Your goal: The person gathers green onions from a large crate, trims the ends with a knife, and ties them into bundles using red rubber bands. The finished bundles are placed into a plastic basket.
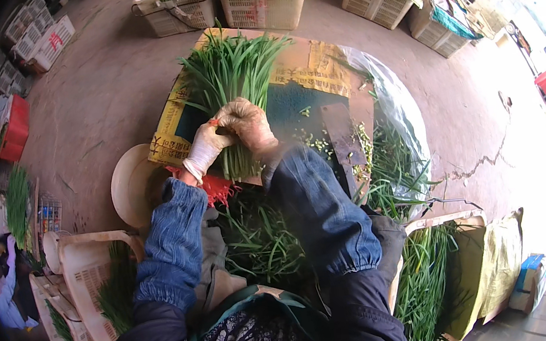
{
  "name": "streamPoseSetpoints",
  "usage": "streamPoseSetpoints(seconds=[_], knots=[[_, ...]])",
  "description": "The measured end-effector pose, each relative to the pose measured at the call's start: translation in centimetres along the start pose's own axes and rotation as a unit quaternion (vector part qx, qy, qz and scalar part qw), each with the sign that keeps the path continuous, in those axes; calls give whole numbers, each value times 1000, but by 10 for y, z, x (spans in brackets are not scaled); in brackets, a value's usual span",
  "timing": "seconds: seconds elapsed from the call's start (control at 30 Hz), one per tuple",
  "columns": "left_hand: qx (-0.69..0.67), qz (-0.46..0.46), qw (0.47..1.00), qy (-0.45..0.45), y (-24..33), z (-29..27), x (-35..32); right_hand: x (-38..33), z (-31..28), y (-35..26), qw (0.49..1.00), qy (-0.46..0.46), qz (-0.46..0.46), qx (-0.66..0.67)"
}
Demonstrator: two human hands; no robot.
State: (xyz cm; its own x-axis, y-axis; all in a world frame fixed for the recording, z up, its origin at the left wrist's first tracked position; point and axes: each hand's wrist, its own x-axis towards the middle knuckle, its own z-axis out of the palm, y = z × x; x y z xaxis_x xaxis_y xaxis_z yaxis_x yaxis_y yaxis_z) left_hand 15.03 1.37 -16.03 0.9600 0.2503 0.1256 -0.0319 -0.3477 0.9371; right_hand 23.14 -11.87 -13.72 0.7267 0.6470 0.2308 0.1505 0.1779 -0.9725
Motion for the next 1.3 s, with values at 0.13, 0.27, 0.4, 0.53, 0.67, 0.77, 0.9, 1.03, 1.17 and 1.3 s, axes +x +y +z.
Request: streamPoseSetpoints(seconds=[0.13,0.27,0.4,0.53,0.67,0.77,0.9,1.03,1.17,1.3], knots=[[-160,-81,983,-31,22,-7,-43,-39,29,-37,994,-34,-53,91],[26,-68,995,-72,28,-5,-85,-73,38,-2,997,-20,28,72],[-211,-107,958,160,21,16,-114,-79,24,2,987,-37,77,136],[-284,-112,906,294,19,38,-131,-84,20,-16,990,-119,14,-69],[-295,-32,885,358,11,50,-128,-82,23,-24,961,-154,-48,-225],[-288,-43,894,341,6,49,-132,-79,26,-29,934,-163,-46,-315],[-259,-16,907,332,-8,48,-131,-77,31,-34,942,-157,15,-296],[-214,-31,923,317,2,45,-133,-73,27,-22,936,-185,1,-300],[-121,-43,936,329,4,43,-133,-78,30,-28,919,-136,-19,-370],[-136,-67,931,332,13,39,-132,-83,35,-16,891,-71,-91,-439]])
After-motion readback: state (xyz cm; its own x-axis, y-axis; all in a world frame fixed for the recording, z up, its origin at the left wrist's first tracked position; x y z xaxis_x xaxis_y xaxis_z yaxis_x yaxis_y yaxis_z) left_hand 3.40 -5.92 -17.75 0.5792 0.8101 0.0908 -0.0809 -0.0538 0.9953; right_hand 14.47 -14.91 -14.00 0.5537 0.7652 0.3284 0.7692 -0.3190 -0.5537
